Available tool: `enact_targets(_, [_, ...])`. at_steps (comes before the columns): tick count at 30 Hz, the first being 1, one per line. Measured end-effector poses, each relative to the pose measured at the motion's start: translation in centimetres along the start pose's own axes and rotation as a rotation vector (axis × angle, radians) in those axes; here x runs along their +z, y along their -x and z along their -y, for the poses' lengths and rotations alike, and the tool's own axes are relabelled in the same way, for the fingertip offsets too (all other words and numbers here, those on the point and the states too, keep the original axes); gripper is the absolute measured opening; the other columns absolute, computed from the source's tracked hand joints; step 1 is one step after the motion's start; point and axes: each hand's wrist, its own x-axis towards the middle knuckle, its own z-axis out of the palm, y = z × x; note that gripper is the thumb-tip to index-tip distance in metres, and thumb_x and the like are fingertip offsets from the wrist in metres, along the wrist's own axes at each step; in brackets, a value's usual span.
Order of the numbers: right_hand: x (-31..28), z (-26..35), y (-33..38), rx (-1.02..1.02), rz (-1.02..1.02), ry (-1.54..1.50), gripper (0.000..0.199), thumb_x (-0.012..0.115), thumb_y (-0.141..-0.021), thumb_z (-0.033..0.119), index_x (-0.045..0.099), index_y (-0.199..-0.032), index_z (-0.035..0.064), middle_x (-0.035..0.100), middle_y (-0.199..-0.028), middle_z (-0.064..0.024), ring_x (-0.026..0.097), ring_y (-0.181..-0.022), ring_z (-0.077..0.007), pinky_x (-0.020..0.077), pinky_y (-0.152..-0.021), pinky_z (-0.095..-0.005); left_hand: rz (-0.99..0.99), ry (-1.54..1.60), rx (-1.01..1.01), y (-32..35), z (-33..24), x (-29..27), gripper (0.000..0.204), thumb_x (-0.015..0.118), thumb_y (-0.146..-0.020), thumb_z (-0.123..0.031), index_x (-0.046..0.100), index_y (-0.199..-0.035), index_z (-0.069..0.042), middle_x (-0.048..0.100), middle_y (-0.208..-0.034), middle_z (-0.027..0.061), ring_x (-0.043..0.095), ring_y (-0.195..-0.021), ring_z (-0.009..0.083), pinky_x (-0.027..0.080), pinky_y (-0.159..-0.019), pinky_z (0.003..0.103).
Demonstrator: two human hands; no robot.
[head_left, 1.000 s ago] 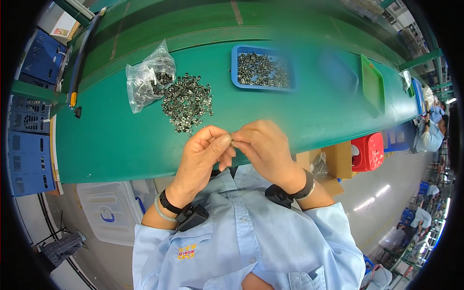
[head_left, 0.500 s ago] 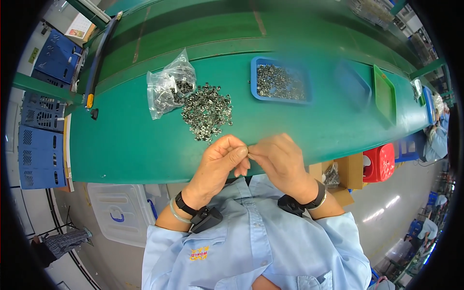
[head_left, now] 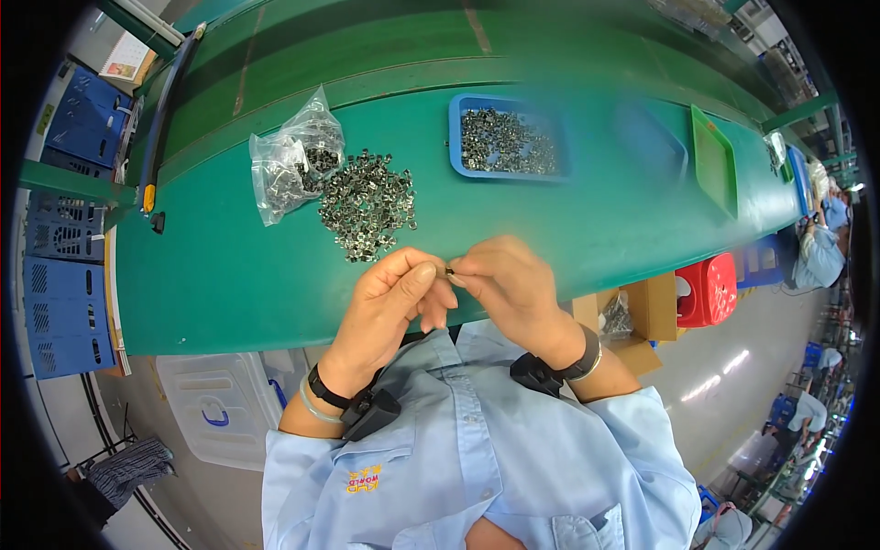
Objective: The person picks up a small metal component from a pile by hand, turns it over between their fingers, and places it into a blue tray, repeating the process for several more components.
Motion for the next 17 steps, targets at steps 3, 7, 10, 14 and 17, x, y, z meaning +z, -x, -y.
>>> enact_targets(3, [0.1, 0.2, 0.3, 0.078, -0.027, -0.183, 0.014, 0.069, -0.075, 0.002, 0.062, -0.087, 0.0063, 0.061, -0.081, -0.0036, 0.059, -0.072, -0.0190, 0.0435, -0.063, -0.0310, 0.077, 0.169, -0.020, -0.1, 0.9, -0.3, 0.017, 0.054, -0.094, -0.021, 0.052, -0.095, -0.005, 0.060, -0.070, 0.0071, 0.052, -0.054, 0.0137, 0.040, -0.048, 0.025])
enact_targets(7, [0.1, 0.6, 0.5, 0.139, -0.031, -0.308, 0.015, 0.069, -0.075, 0.000, 0.062, -0.087, 0.0061, 0.062, -0.080, -0.0043, 0.060, -0.074, -0.0197, 0.0462, -0.064, -0.0313, 0.190, 0.343, -0.005, -0.3, 1.9, -0.4, 0.016, 0.055, -0.094, -0.021, 0.052, -0.094, -0.006, 0.060, -0.071, 0.0073, 0.051, -0.052, 0.0144, 0.039, -0.046, 0.026])
enact_targets(10, [0.0, 0.3, 0.7, 0.063, -0.001, -0.258, 0.015, 0.069, -0.075, 0.000, 0.062, -0.087, 0.0061, 0.061, -0.079, -0.0047, 0.060, -0.074, -0.0201, 0.0474, -0.064, -0.0311, 0.215, 0.413, -0.022, -0.4, 2.0, -0.3, 0.015, 0.056, -0.093, -0.020, 0.053, -0.092, -0.006, 0.060, -0.069, 0.0069, 0.052, -0.052, 0.0137, 0.039, -0.047, 0.025])
enact_targets(14, [-0.2, 0.1, 0.4, 0.013, 0.015, -0.234, 0.015, 0.069, -0.075, 0.000, 0.062, -0.087, 0.0064, 0.062, -0.079, -0.0050, 0.060, -0.073, -0.0204, 0.0475, -0.064, -0.0308, 0.210, 0.353, -0.018, -0.4, 1.9, -0.5, 0.018, 0.057, -0.093, -0.021, 0.049, -0.090, -0.005, 0.059, -0.068, 0.0073, 0.048, -0.048, 0.0149, 0.037, -0.044, 0.028])
enact_targets(17, [-0.1, -0.1, 0.6, 0.018, 0.027, -0.242, 0.015, 0.069, -0.075, 0.001, 0.062, -0.087, 0.0067, 0.062, -0.080, -0.0052, 0.060, -0.074, -0.0205, 0.0480, -0.065, -0.0319, 0.203, 0.285, -0.018, -0.4, 2.0, -0.8, 0.018, 0.057, -0.092, -0.022, 0.049, -0.091, -0.006, 0.059, -0.068, 0.0078, 0.050, -0.048, 0.0157, 0.037, -0.044, 0.028])
